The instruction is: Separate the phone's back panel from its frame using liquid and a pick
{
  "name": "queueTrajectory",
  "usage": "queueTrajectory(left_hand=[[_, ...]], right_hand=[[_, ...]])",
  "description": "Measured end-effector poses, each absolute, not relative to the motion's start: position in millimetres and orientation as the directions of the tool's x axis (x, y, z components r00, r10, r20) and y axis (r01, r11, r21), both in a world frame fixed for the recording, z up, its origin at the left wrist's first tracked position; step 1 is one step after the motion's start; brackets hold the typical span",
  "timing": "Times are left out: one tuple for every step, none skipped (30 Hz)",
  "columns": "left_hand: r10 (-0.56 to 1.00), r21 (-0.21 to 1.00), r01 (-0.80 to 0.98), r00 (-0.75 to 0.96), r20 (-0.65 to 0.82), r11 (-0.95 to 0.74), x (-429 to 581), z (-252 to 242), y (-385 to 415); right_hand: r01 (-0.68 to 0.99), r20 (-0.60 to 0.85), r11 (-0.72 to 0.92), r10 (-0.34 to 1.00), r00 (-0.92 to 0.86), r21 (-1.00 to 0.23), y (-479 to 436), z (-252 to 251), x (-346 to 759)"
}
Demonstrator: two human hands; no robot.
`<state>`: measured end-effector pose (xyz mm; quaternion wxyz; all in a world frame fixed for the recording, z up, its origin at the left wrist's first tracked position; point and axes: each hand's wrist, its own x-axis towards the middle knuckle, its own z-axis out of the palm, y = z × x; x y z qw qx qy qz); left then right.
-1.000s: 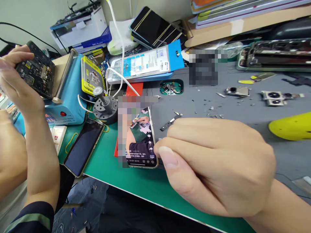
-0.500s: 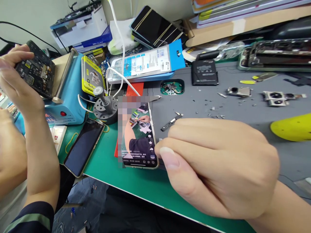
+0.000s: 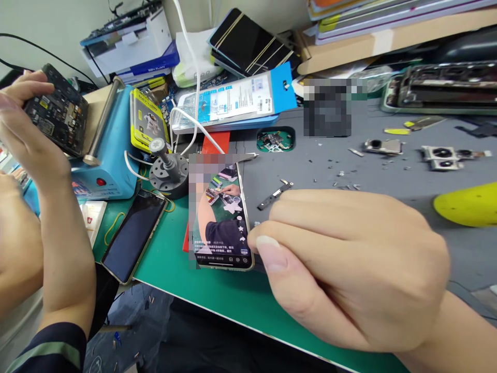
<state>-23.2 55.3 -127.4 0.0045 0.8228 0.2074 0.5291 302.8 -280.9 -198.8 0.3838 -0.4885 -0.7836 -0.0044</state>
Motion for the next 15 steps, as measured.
queueTrajectory(left_hand=[[0.344,0.224,0.337,0.355,0.869,-0.914,-23.2,-127.4,55.1],[0.345,0.226,0.337,0.353,0.870,-0.914,-23.0,-127.6,54.9],[0.347,0.228,0.337,0.351,0.870,-0.913,-22.7,-127.8,54.6],[0.346,0.229,0.336,0.349,0.871,-0.914,-22.4,-128.1,54.2],[0.341,0.225,0.335,0.346,0.874,-0.915,-22.1,-128.3,53.9],[0.332,0.217,0.333,0.342,0.879,-0.918,-21.8,-128.5,53.7],[0.320,0.205,0.333,0.338,0.885,-0.920,-21.7,-128.7,53.4],[0.312,0.196,0.335,0.338,0.888,-0.922,-21.6,-128.8,53.2],[0.308,0.190,0.339,0.339,0.889,-0.921,-21.6,-128.9,53.0],[0.308,0.188,0.343,0.339,0.889,-0.920,-21.7,-128.9,52.8],[0.310,0.189,0.346,0.338,0.888,-0.919,-21.8,-128.8,52.7],[0.312,0.191,0.347,0.337,0.888,-0.918,-22.0,-128.9,52.8],[0.313,0.192,0.345,0.337,0.888,-0.919,-22.2,-128.9,53.0],[0.308,0.190,0.342,0.337,0.890,-0.921,-22.5,-129.0,53.3],[0.301,0.184,0.337,0.337,0.892,-0.923,-22.7,-129.2,53.9]], right_hand=[[0.770,0.604,0.522,0.763,-0.229,-0.368,-280.9,-198.5,302.9],[0.771,0.602,0.522,0.764,-0.233,-0.365,-281.1,-198.1,303.2],[0.773,0.601,0.523,0.763,-0.239,-0.358,-281.3,-197.7,303.5],[0.776,0.601,0.524,0.761,-0.243,-0.350,-281.6,-197.3,303.8],[0.777,0.601,0.524,0.761,-0.244,-0.349,-281.8,-197.0,304.0],[0.776,0.601,0.523,0.762,-0.241,-0.353,-282.0,-196.7,304.0],[0.777,0.599,0.521,0.764,-0.239,-0.354,-282.1,-196.4,303.8],[0.779,0.598,0.518,0.765,-0.237,-0.354,-282.1,-196.2,303.6],[0.782,0.598,0.516,0.766,-0.237,-0.350,-282.0,-196.1,303.2],[0.785,0.598,0.514,0.765,-0.238,-0.345,-281.9,-196.1,302.8],[0.786,0.599,0.514,0.764,-0.240,-0.342,-281.6,-196.1,302.5],[0.785,0.598,0.515,0.765,-0.240,-0.344,-281.3,-196.2,302.2],[0.781,0.597,0.518,0.765,-0.240,-0.350,-280.9,-196.3,302.0],[0.778,0.598,0.520,0.765,-0.239,-0.354,-280.6,-196.5,301.9],[0.776,0.599,0.522,0.764,-0.239,-0.355,-280.3,-196.6,302.0]])
